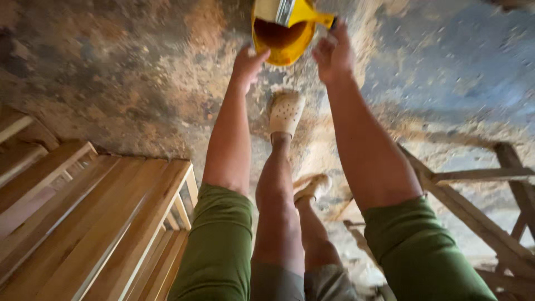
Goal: The person applies a dark wood stain to a rectangular wooden frame using a paintbrush and a yellow container. They dip the brush into the container and brush the stain along the frame's edges and crossbars, working around the frame on a workshop floor.
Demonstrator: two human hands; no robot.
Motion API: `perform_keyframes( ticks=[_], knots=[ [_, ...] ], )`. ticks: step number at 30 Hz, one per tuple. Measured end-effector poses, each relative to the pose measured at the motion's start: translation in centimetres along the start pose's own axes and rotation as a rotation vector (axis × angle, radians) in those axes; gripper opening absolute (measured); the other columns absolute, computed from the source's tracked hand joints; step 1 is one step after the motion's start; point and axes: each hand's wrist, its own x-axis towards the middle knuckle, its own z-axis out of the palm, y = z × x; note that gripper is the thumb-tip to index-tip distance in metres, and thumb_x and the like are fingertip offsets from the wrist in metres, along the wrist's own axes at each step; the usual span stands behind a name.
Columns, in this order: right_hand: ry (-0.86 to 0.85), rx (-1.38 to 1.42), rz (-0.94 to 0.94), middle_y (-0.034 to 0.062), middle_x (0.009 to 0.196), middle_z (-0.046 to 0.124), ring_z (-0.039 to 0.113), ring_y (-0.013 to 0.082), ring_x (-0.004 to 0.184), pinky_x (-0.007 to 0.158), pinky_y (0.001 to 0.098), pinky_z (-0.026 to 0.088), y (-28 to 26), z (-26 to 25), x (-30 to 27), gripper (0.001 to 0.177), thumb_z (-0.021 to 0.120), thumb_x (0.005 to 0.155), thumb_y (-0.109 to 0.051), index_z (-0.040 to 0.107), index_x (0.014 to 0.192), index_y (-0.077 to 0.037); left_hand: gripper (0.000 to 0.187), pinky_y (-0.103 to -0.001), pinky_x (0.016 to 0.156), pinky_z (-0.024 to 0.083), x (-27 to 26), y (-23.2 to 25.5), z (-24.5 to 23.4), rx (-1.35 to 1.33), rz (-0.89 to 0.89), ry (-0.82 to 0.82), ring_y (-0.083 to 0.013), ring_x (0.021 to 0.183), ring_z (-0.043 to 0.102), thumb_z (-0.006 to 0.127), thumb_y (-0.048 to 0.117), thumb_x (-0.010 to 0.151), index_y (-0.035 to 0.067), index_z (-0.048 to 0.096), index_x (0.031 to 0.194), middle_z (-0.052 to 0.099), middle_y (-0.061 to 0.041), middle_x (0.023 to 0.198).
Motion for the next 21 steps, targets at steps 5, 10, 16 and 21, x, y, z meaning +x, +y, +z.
perform_keyframes(
  ticks=[5, 10, 16, 21],
  knots=[
    [-0.009, 0.011, -0.128, 0.0038, 0.074, 0.057, 0.056, 0.0174, 0.063, 0.055, 0.0337, 0.044, 0.7, 0.5, 3.0, 0.027, 0.075, 0.099, -0.029, 0.06, 0.098, -0.007, 0.04, -0.035, 0.044, 0.055, 3.6, -0.4, 1.7, 0.143, 0.076, 0.036, -0.0218, 0.055, 0.071, 0.062, 0.036, 0.091, 0.003, 0.068, 0.114, 0.073, -0.012, 0.076],
    [-0.08, 0.024, -0.279, 0.0063, 0.07, 0.057, 0.055, 0.0196, 0.058, 0.053, 0.0351, 0.045, -2.5, 1.9, -0.2, 0.027, 0.07, 0.1, -0.028, 0.058, 0.092, -0.006, 0.032, -0.036, 0.049, 0.055, 1.7, -1.0, 1.0, 0.272, 0.054, 0.016, -0.0221, 0.054, 0.07, 0.058, 0.034, 0.091, 0.005, 0.069, 0.094, 0.072, -0.012, 0.069],
    [-0.071, -0.12, -0.448, 0.0028, 0.072, 0.056, 0.049, 0.0132, 0.055, 0.05, 0.0286, 0.04, -10.4, 0.6, -13.6, 0.021, 0.071, 0.105, -0.018, 0.061, 0.092, -0.005, 0.037, -0.038, 0.054, 0.056, -4.3, -0.1, 0.3, 0.487, 0.073, -0.024, -0.0224, 0.054, 0.07, 0.054, 0.032, 0.092, 0.006, 0.07, 0.07, 0.07, -0.011, 0.061],
    [-0.012, -0.484, -0.607, 0.0023, 0.079, 0.064, 0.054, 0.0092, 0.062, 0.055, 0.023, 0.042, -14.5, -1.6, -29.0, 0.015, 0.068, 0.09, 0.004, 0.074, 0.102, -0.003, 0.047, -0.041, 0.06, 0.057, -14.1, -0.6, 1.8, 0.723, 0.069, 0.014, -0.0253, 0.056, 0.07, 0.053, 0.035, 0.091, 0.009, 0.07, 0.056, 0.069, -0.012, 0.058]
  ],
)
